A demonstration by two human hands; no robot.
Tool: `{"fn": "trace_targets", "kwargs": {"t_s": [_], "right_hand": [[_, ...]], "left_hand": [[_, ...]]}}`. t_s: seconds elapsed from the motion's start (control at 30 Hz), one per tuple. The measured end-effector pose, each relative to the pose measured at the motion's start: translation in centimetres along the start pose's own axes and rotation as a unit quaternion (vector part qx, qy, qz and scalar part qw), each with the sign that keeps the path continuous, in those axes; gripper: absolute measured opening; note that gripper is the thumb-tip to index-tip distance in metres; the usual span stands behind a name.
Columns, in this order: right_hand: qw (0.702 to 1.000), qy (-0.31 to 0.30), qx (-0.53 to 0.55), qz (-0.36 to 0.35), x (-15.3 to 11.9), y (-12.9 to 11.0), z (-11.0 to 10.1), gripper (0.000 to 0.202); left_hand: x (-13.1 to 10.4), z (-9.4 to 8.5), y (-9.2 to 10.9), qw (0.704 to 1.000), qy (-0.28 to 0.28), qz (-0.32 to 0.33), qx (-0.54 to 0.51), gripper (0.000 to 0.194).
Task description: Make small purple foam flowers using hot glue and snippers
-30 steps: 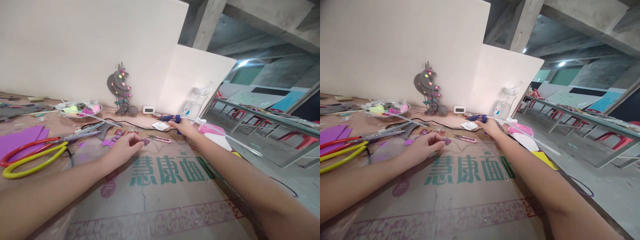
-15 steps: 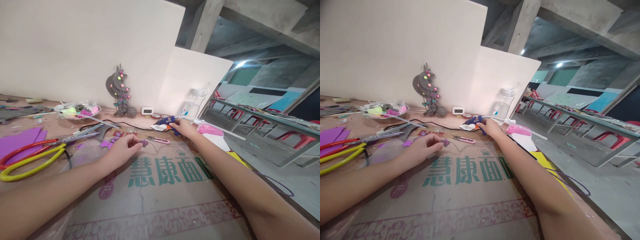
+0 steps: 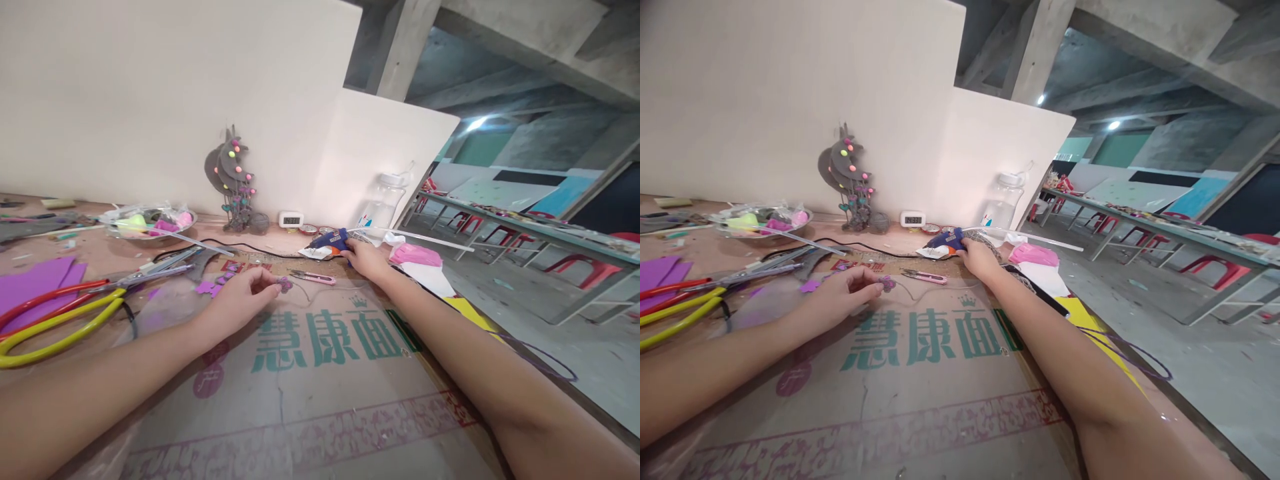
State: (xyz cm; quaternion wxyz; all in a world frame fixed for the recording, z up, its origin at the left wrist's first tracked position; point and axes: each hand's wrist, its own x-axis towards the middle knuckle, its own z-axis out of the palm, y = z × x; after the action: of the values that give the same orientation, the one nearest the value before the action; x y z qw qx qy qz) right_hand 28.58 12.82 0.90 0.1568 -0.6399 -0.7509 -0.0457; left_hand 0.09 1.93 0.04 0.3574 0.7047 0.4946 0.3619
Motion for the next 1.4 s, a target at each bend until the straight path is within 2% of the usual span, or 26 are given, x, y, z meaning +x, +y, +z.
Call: {"fn": "trace_targets", "kwargs": {"t_s": [0.17, 0.3, 0.63, 0.8, 1.03, 1.23, 1.4], "right_hand": [[1.0, -0.012, 0.01, 0.02, -0.1, 0.7, -0.3, 0.029], [0.999, -0.014, 0.036, 0.025, 0.3, 0.2, 0.3, 0.033], [0.988, -0.015, 0.154, 0.022, 5.7, -3.5, 3.1, 0.035], [0.988, -0.027, 0.151, 0.014, 5.2, -2.7, 3.7, 0.037], [0.99, -0.044, 0.132, 0.006, 4.5, -1.1, 2.7, 0.04], [0.991, -0.034, 0.13, -0.011, 3.4, -1.2, 2.4, 0.048], [0.987, -0.041, 0.154, -0.004, 4.1, -2.3, 3.1, 0.038]], "left_hand": [[-0.1, 0.0, -0.1, 1.0, -0.005, -0.002, 0.009, 0.019], [-0.1, 0.0, -0.1, 1.0, -0.002, -0.002, 0.008, 0.018], [0.4, 0.2, -0.8, 1.0, -0.009, 0.011, -0.012, 0.019], [0.2, 0.2, -0.7, 1.0, -0.009, 0.009, -0.015, 0.02], [0.1, 0.2, -0.5, 0.999, -0.018, 0.004, -0.03, 0.019], [0.1, 0.3, -0.6, 0.999, -0.014, 0.007, -0.03, 0.02], [0.1, 0.2, -0.7, 0.999, -0.007, 0.025, -0.026, 0.018]]}}
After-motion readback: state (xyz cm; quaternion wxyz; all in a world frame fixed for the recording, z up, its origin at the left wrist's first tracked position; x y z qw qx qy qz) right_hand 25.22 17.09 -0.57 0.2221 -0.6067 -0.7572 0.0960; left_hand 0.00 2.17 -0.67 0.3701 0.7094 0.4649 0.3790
